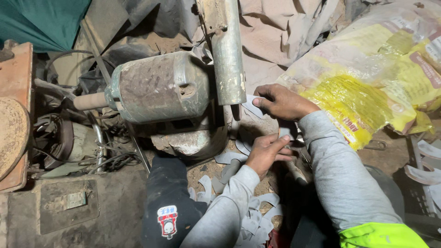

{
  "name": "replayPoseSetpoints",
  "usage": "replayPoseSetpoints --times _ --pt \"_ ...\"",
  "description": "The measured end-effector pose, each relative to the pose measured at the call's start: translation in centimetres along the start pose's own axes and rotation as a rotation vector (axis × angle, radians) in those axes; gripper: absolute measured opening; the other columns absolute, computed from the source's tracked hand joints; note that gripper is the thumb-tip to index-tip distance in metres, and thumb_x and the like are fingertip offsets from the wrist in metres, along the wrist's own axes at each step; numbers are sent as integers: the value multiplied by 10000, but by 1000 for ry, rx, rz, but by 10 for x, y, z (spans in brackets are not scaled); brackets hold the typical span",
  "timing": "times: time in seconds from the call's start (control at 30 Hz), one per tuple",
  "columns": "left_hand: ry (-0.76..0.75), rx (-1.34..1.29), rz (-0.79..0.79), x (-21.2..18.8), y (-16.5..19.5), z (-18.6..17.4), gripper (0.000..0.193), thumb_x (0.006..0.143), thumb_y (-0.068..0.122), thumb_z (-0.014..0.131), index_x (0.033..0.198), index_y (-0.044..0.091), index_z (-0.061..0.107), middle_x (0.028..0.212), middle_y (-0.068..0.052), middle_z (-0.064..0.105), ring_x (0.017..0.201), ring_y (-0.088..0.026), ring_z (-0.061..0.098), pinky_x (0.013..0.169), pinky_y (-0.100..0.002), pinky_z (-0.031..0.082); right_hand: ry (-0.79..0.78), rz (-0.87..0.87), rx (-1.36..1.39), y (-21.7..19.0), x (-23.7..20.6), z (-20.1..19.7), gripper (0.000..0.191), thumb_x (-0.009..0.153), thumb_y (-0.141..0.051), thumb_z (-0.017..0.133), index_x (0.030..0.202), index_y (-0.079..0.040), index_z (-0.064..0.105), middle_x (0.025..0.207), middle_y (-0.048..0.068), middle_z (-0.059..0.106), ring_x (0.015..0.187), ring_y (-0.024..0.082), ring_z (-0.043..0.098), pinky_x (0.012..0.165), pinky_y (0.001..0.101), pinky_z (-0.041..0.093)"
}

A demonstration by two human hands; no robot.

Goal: The person uses a bench grinder to smooth the edges of curved shoe sole pieces. They hold each piece with both hands and press it against the rotating wheel, flipping it to work different sides. Finished pieces are placed on the floor beside them.

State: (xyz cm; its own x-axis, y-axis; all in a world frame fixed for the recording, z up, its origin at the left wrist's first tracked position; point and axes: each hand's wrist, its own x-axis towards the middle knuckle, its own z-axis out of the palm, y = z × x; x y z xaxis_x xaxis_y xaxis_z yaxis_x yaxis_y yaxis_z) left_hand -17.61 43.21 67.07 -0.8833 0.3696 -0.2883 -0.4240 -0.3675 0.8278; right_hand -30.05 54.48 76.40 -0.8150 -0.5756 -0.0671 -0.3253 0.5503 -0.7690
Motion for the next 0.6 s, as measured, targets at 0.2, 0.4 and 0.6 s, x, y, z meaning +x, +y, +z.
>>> replayPoseSetpoints --times 0.2,0.4,0.6 --pt "-22 41 -16 -27 11 -19 419 1012 279 614 1234 -74 659 1149 -154 730 950 -267 746 767 -324 612 62 90 91 2 -7 17 319 990 -302 599 1061 0 671 806 142 691 732 197 611 707 378 518" --pt "17 20 -15 -47 21 -41 448 992 290 621 1266 -63 647 1132 -150 725 954 -250 745 772 -317 605 201 42 199 8 -6 38 310 992 -287 604 992 17 665 734 72 638 697 138 538 651 354 494" --pt "72 -26 31 -52 33 -59 433 990 259 624 1263 -77 649 1093 -164 724 918 -255 748 755 -334 605 315 76 159 14 4 49 317 984 -286 634 893 18 647 676 84 581 653 148 506 621 366 462"
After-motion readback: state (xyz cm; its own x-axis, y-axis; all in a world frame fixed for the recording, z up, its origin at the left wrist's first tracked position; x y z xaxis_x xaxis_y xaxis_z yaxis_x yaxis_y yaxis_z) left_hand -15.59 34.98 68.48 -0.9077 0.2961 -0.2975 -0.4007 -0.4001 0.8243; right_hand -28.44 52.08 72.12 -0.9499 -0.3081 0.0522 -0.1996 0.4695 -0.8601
